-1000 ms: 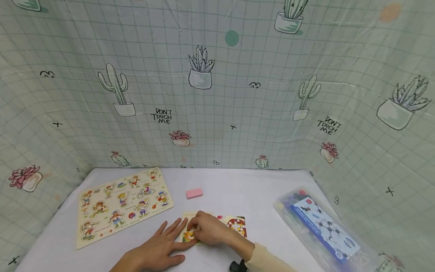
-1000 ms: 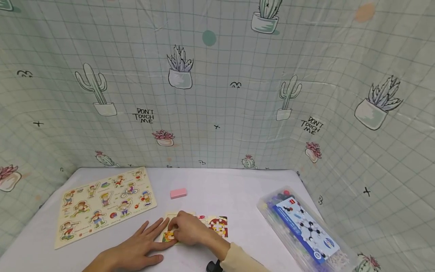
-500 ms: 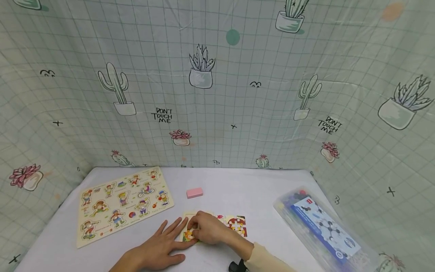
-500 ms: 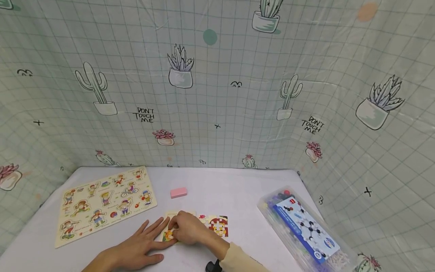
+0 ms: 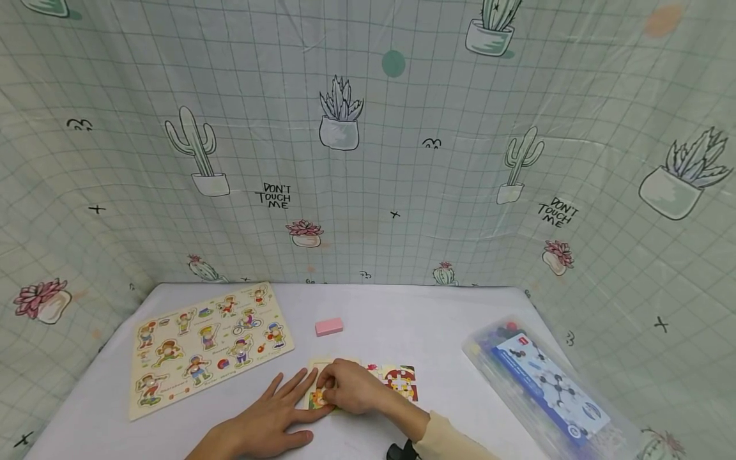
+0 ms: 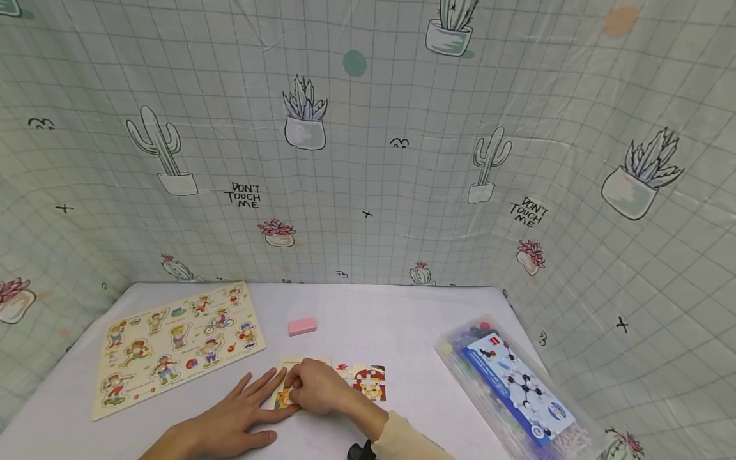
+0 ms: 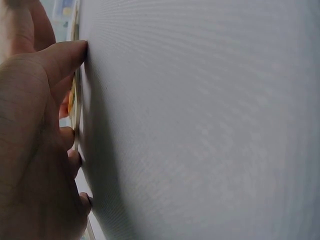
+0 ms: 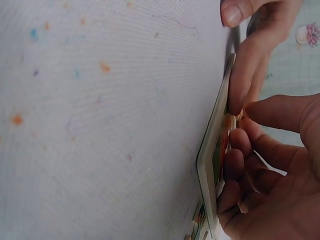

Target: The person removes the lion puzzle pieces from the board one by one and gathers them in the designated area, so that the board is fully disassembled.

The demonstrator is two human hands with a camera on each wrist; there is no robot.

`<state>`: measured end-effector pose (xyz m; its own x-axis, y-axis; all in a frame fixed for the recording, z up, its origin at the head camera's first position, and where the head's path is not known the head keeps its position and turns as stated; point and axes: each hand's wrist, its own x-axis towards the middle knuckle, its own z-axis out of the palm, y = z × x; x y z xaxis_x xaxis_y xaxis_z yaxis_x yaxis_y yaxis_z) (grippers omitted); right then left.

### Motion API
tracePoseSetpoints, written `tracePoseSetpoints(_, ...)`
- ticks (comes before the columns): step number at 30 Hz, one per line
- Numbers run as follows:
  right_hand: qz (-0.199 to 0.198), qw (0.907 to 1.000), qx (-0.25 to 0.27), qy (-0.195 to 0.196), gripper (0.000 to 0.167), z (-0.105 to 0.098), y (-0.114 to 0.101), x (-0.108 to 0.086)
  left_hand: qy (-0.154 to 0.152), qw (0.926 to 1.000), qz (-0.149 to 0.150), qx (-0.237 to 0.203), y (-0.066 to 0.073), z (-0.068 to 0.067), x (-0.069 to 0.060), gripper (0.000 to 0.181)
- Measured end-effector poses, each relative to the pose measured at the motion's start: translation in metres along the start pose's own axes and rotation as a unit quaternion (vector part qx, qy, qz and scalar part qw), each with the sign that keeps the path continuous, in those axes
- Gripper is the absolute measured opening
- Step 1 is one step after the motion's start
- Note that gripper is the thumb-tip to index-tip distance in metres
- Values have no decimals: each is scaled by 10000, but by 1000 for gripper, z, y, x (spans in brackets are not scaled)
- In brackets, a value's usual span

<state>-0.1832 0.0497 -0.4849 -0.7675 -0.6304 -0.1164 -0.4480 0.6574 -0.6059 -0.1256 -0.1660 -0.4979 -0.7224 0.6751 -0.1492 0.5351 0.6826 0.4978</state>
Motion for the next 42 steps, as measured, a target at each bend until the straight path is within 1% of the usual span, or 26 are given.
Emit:
tracePoseSetpoints(5,2,9989,459,-27,11,-2,1,0,16,10000,38,27,-1,1,0,50)
tracePoseSetpoints(9,-2,9956,931,-49,8,-4,1,-1,31,10000,37,39,-1,1,0,50)
tracePoseSetpoints(12,56,9937,1116,-56,7,-6,1,-1,22,10000,21,40,0,1,0,49)
tracePoseSetpoints(17,91,9928,1193,-29,7,-5,2,1,-1,10000,-1,52,0,-1,0,49)
tracePoseSetpoints(25,-32,9896,1436,-18,13,-3,-1,2,-55,10000,5,-42,1,-2,0,49)
tracePoseSetpoints(35,-79,9904,1380,34,14,-4,-4,0,-79,9999,-75,-49,1,0,1,49)
tracePoseSetpoints(42,-149,9899,1399,156,11,-8,-2,1,-20,10000,7,-28,0,0,0,49)
